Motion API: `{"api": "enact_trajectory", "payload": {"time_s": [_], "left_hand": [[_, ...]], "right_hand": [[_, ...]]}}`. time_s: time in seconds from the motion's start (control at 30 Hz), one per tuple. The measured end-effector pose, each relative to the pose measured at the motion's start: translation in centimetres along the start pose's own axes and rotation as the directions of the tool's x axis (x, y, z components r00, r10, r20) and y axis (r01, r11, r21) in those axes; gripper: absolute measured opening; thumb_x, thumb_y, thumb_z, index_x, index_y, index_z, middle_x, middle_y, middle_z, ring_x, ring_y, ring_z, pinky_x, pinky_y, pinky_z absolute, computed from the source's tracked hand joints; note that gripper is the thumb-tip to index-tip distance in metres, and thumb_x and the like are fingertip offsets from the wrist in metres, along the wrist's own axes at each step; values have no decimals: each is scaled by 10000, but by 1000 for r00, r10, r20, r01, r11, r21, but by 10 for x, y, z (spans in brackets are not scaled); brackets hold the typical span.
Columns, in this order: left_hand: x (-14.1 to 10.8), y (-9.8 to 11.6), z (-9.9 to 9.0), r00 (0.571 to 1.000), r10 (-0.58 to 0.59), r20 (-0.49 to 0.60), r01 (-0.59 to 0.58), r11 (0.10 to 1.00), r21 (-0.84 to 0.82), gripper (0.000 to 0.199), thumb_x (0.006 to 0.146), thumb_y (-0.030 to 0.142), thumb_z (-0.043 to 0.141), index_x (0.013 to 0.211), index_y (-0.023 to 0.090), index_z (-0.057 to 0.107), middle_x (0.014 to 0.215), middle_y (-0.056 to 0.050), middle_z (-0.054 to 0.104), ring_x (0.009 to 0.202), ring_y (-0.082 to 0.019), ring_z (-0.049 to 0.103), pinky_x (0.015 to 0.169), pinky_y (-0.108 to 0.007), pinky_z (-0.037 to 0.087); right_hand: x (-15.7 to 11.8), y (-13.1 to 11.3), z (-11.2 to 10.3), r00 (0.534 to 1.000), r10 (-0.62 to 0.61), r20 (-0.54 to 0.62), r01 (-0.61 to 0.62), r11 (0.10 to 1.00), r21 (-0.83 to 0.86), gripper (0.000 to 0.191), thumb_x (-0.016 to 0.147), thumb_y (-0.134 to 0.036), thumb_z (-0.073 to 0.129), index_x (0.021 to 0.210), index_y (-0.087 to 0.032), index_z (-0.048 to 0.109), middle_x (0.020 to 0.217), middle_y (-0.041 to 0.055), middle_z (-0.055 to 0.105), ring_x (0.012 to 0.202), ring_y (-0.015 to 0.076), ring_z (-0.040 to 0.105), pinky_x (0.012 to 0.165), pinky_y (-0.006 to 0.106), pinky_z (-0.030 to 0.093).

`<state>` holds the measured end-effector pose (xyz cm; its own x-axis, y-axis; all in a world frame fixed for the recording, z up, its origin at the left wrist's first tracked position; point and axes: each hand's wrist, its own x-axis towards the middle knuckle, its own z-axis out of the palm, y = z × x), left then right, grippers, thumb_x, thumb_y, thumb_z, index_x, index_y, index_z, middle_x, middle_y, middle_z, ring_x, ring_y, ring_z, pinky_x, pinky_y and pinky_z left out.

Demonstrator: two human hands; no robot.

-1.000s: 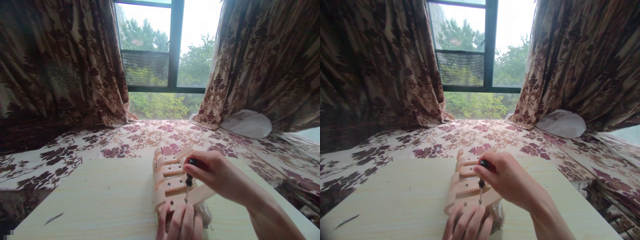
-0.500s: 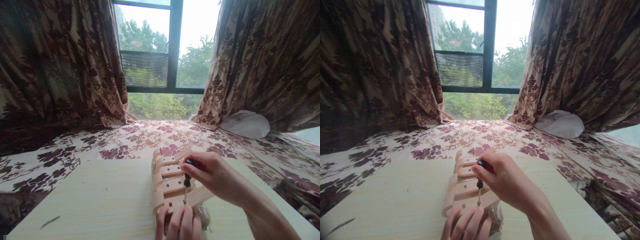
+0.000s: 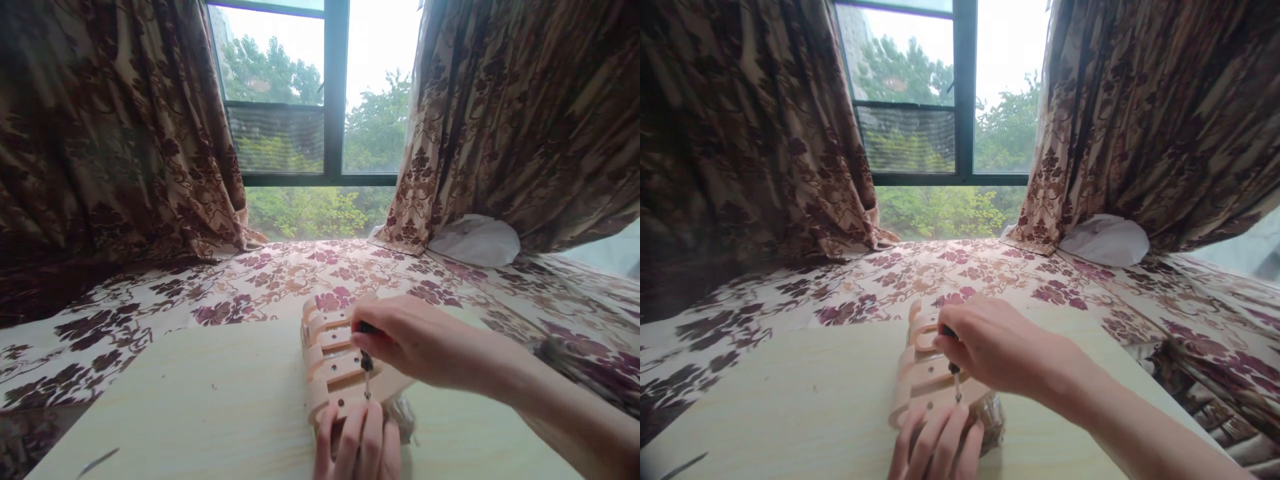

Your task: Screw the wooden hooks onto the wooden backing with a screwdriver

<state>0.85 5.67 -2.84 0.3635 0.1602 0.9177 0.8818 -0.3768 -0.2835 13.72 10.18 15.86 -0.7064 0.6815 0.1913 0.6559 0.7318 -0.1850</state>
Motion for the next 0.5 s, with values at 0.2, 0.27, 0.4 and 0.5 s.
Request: {"api": "enact_trajectory", "payload": {"time_s": [0.2,0.27,0.4,0.5], "left_hand": [[-5,-6,-4,998,28,57,-21,993,-116,244,817,180,458,968,190,649,980,-53,666,953,-191,577,1073,-474,258],[-6,-7,-5,996,55,77,-45,990,-133,278,821,201,432,1002,175,642,1012,-71,658,987,-209,566,1071,-490,251],[-7,-5,-3,996,53,71,-44,992,-119,290,828,183,410,1001,179,642,1011,-63,657,1007,-204,557,1074,-488,249],[-6,-4,0,998,50,27,-47,996,-81,265,817,140,435,962,202,649,981,-41,665,974,-185,568,1075,-480,253]], "right_hand": [[7,-12,-23,976,-117,185,158,961,-226,165,861,-149,494,715,-165,567,717,37,604,641,118,453,600,253,314],[8,-13,-23,968,-119,220,174,952,-251,171,874,-154,483,729,-162,573,709,39,601,646,120,450,614,253,322],[10,-4,-11,985,-62,164,103,962,-254,179,894,-179,446,780,-156,582,753,51,618,645,121,447,591,255,311],[10,3,-4,994,3,108,26,965,-262,218,912,-223,424,772,-161,578,728,48,619,607,120,436,544,266,272]]}}
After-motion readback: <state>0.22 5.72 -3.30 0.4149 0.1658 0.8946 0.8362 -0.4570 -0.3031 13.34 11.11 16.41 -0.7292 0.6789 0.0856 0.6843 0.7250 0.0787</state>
